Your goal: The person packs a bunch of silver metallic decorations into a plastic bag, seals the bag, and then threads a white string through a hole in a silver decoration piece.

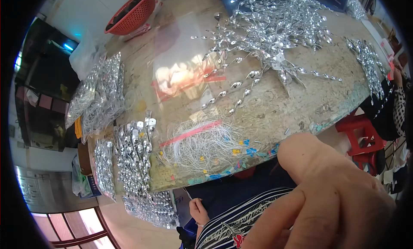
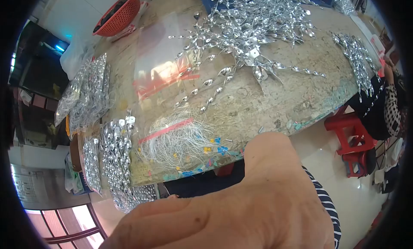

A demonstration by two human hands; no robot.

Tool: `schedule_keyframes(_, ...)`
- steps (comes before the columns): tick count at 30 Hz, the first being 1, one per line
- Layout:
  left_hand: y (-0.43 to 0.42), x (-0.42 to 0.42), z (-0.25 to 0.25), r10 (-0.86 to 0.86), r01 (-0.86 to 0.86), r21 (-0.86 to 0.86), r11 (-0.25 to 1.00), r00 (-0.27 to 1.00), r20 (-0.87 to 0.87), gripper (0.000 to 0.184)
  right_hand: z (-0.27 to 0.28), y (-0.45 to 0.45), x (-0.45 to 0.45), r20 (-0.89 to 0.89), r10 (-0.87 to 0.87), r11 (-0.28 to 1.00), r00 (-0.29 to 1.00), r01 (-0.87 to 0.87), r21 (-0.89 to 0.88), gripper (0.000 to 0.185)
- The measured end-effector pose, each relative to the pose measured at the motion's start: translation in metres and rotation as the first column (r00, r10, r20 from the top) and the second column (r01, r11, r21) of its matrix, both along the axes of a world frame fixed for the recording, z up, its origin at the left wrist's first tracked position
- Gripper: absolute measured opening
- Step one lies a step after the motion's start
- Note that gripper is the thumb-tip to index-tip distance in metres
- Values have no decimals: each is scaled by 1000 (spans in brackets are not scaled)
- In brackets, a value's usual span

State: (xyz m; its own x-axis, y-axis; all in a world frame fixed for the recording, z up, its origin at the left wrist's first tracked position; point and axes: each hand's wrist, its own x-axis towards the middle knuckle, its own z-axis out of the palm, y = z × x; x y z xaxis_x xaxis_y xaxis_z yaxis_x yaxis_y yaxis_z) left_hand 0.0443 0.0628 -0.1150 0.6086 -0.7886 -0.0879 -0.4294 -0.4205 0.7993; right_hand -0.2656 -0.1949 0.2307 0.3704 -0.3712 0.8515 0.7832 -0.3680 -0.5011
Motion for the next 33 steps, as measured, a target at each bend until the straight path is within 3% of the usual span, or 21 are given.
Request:
schedule_keyframes(1,1,1,0,3,-3,6,1000,1000,0,18,-1,-1,0,-1,1,1000,1000,-1,2,33)
schedule_keyframes(3,-31,-34,66,10,-12,16,1000,996,91,18,-2,-5,1,-2,12,1000,1000,-12,9,32)
schedule_keyframes(5,-7,-9,20,37,-37,7,999,998,-43,17,-3,-8,1,-5,15,1000,1000,-15,16,31)
schedule_keyframes(7,-10,-9,19,47,-47,14,999,997,-64,17,-3,-10,1,-9,25,1000,1000,-25,12,30)
schedule_keyframes(9,-34,-35,71,39,-41,50,998,999,31,17,-5,-12,2,-9,34,999,999,-34,17,29)
schedule_keyframes(15,-26,-28,61,-75,50,105,993,965,252,17,-7,-17,5,-6,48,998,999,-48,28,26)
schedule_keyframes(18,-1,-6,13,18,-20,58,998,999,39,17,-6,-19,4,-4,60,998,998,-59,29,24)
schedule_keyframes(19,-1,-7,13,35,-35,38,999,999,7,17,-6,-19,4,-3,67,997,998,-67,27,24)
schedule_keyframes(21,-26,-33,58,33,-31,-25,999,997,68,17,-6,-19,4,1,78,997,997,-78,22,23)
schedule_keyframes(23,4,-1,-1,82,-81,6,997,991,-108,17,-6,-18,6,6,87,996,996,-87,25,22)
schedule_keyframes(25,6,0,-2,89,-88,14,996,990,-112,17,-7,-17,6,13,92,995,996,-93,25,21)
schedule_keyframes(27,-28,-35,62,54,-54,-1,999,997,57,17,-7,-16,7,16,96,995,995,-96,30,20)
schedule_keyframes(30,-29,-33,64,92,-93,69,993,996,15,17,-6,-15,10,19,106,994,994,-106,32,19)
schedule_keyframes(33,-26,-33,61,37,-37,-3,999,997,71,17,-6,-15,12,20,121,992,992,-122,34,18)
